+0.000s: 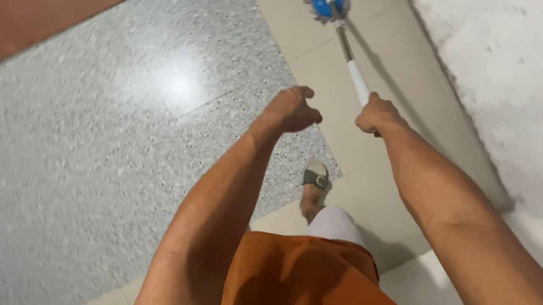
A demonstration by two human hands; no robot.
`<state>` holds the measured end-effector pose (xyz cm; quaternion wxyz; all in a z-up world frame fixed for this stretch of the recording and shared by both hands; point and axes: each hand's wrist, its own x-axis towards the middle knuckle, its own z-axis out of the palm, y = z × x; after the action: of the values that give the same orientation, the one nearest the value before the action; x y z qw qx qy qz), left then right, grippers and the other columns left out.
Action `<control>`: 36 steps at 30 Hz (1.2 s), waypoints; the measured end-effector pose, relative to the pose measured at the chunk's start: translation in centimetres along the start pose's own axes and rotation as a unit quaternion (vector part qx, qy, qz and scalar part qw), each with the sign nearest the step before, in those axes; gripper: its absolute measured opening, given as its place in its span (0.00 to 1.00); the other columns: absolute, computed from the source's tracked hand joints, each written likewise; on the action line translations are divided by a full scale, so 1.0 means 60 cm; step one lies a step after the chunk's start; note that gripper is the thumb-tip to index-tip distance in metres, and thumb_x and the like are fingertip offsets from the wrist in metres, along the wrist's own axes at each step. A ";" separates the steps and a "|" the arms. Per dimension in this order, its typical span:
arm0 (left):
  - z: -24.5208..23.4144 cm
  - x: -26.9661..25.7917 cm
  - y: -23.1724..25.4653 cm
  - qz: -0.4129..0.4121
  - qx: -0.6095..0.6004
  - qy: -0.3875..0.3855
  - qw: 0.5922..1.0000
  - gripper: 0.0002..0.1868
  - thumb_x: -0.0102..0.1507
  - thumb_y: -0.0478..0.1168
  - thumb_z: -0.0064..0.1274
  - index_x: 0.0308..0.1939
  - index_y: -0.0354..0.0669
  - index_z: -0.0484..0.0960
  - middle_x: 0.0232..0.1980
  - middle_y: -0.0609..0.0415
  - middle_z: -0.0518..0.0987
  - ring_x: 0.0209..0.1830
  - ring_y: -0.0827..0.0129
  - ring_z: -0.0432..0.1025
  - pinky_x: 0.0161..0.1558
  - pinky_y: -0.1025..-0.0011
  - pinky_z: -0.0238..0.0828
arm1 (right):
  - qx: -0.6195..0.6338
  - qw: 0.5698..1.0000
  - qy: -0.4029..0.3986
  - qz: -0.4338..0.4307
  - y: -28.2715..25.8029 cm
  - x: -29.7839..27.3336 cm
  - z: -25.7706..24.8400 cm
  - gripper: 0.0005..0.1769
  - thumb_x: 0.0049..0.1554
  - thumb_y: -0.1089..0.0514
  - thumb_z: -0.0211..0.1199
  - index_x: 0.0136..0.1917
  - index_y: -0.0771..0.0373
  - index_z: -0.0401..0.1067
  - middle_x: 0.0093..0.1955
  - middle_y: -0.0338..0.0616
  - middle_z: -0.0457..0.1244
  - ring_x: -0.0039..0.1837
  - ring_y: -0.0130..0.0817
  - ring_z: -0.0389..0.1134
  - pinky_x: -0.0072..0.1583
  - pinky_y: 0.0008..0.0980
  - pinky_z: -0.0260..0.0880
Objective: The person mops a tiled floor using a mop with a blue circular head, moving it back and forth across different sections of the tiles.
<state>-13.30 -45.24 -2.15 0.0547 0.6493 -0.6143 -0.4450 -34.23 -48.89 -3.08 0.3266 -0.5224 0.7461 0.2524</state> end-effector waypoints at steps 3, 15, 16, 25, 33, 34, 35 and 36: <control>0.026 0.007 0.004 -0.057 -0.033 -0.017 0.998 0.38 0.52 0.49 0.63 0.66 0.41 0.75 0.52 0.41 0.85 0.57 0.54 0.79 0.59 0.64 0.74 | -0.065 0.997 -0.008 -0.046 -0.019 0.006 -0.023 0.51 0.54 0.66 0.54 0.86 0.59 0.37 0.60 0.62 0.69 0.53 0.49 0.75 0.54 0.44 0.77; 0.042 0.039 -0.052 -0.105 0.016 0.036 0.994 0.33 0.55 0.52 0.63 0.62 0.42 0.79 0.56 0.40 0.81 0.59 0.49 0.76 0.61 0.61 0.72 | -0.322 0.919 -0.003 -0.227 -0.076 -0.064 -0.131 0.43 0.55 0.61 0.57 0.82 0.63 0.50 0.65 0.56 0.67 0.63 0.48 0.72 0.62 0.45 0.74; 0.044 0.019 -0.061 -0.111 0.015 0.050 0.992 0.33 0.56 0.51 0.63 0.62 0.42 0.79 0.57 0.40 0.81 0.59 0.49 0.75 0.61 0.60 0.72 | -0.318 0.922 0.002 -0.221 -0.094 -0.040 -0.131 0.43 0.56 0.62 0.55 0.83 0.62 0.48 0.63 0.55 0.68 0.62 0.48 0.73 0.61 0.44 0.76; 0.015 -0.064 -0.067 -0.191 -0.061 0.075 0.977 0.37 0.55 0.49 0.64 0.68 0.43 0.74 0.61 0.41 0.79 0.62 0.53 0.74 0.64 0.63 0.70 | -0.314 0.905 -0.003 -0.287 -0.091 -0.088 0.013 0.45 0.60 0.59 0.54 0.84 0.68 0.36 0.65 0.66 0.63 0.61 0.53 0.71 0.59 0.47 0.74; 0.015 -0.095 -0.086 -0.188 -0.042 0.006 0.981 0.31 0.60 0.48 0.58 0.66 0.42 0.77 0.59 0.43 0.82 0.57 0.56 0.79 0.59 0.63 0.76 | -0.451 0.821 -0.023 -0.349 -0.069 -0.258 0.000 0.38 0.61 0.58 0.49 0.82 0.63 0.46 0.55 0.55 0.69 0.55 0.49 0.74 0.54 0.48 0.76; 0.024 -0.105 -0.094 -0.182 -0.064 0.027 0.981 0.32 0.58 0.47 0.60 0.66 0.43 0.77 0.59 0.43 0.82 0.58 0.56 0.79 0.60 0.63 0.75 | -0.438 0.824 -0.010 -0.360 -0.084 -0.250 0.009 0.34 0.63 0.56 0.47 0.81 0.64 0.49 0.55 0.55 0.70 0.55 0.50 0.74 0.53 0.49 0.76; 0.031 -0.119 -0.106 -0.180 -0.085 0.050 0.979 0.33 0.56 0.46 0.61 0.65 0.43 0.78 0.59 0.43 0.82 0.58 0.57 0.79 0.62 0.64 0.74 | -0.427 0.828 0.005 -0.363 -0.104 -0.237 0.020 0.32 0.65 0.54 0.45 0.80 0.63 0.52 0.56 0.55 0.70 0.56 0.51 0.74 0.54 0.50 0.76; 0.038 -0.133 -0.117 -0.185 -0.090 0.054 0.977 0.33 0.56 0.46 0.61 0.65 0.43 0.78 0.59 0.43 0.82 0.58 0.57 0.79 0.62 0.64 0.74 | -0.416 0.832 0.020 -0.366 -0.127 -0.221 0.032 0.30 0.67 0.52 0.44 0.79 0.62 0.55 0.56 0.56 0.70 0.56 0.51 0.74 0.55 0.51 0.75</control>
<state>-8.32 -35.75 -3.78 0.0628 0.7670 -0.4377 -0.4650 -23.42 -41.87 5.36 0.1326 -0.8487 0.3314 0.3903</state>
